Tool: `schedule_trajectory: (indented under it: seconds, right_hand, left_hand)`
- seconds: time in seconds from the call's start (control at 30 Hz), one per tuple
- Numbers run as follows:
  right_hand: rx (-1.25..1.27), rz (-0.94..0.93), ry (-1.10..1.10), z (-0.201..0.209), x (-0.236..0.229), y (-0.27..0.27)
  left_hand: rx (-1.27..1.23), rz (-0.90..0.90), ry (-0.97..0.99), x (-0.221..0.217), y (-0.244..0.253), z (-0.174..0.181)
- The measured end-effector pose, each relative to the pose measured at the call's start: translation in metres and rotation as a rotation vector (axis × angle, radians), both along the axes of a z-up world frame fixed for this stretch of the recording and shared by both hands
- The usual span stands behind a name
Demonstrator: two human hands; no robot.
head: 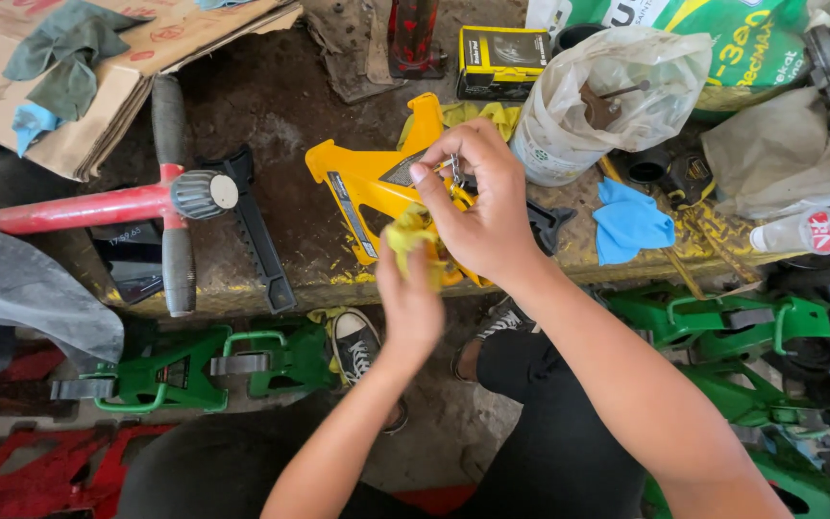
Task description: The person cleans a black plastic car part and a yellow car jack using a yellow cloth. They wipe the surfaces of both items thoroughly, turning them over to reach different sides, and place them on a cluttered workbench.
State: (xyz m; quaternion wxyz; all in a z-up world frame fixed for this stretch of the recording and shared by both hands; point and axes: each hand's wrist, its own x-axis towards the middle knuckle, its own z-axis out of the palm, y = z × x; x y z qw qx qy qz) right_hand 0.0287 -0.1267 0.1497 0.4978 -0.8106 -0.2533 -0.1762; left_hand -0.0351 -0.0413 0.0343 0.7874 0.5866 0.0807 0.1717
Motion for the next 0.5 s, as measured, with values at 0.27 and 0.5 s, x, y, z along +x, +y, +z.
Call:
schedule_trajectory:
  seconds: [0.27, 0.5]
  right_hand:
    - [0.011, 0.025, -0.085, 0.002, -0.002, 0.000]
    - [0.035, 0.063, -0.067, 0.000, 0.000, 0.001]
  left_hand:
    - [-0.156, -0.099, 0.171, 0.006, 0.007, -0.005]
    - [0.057, 0.014, -0.011, -0.013, -0.020, -0.012]
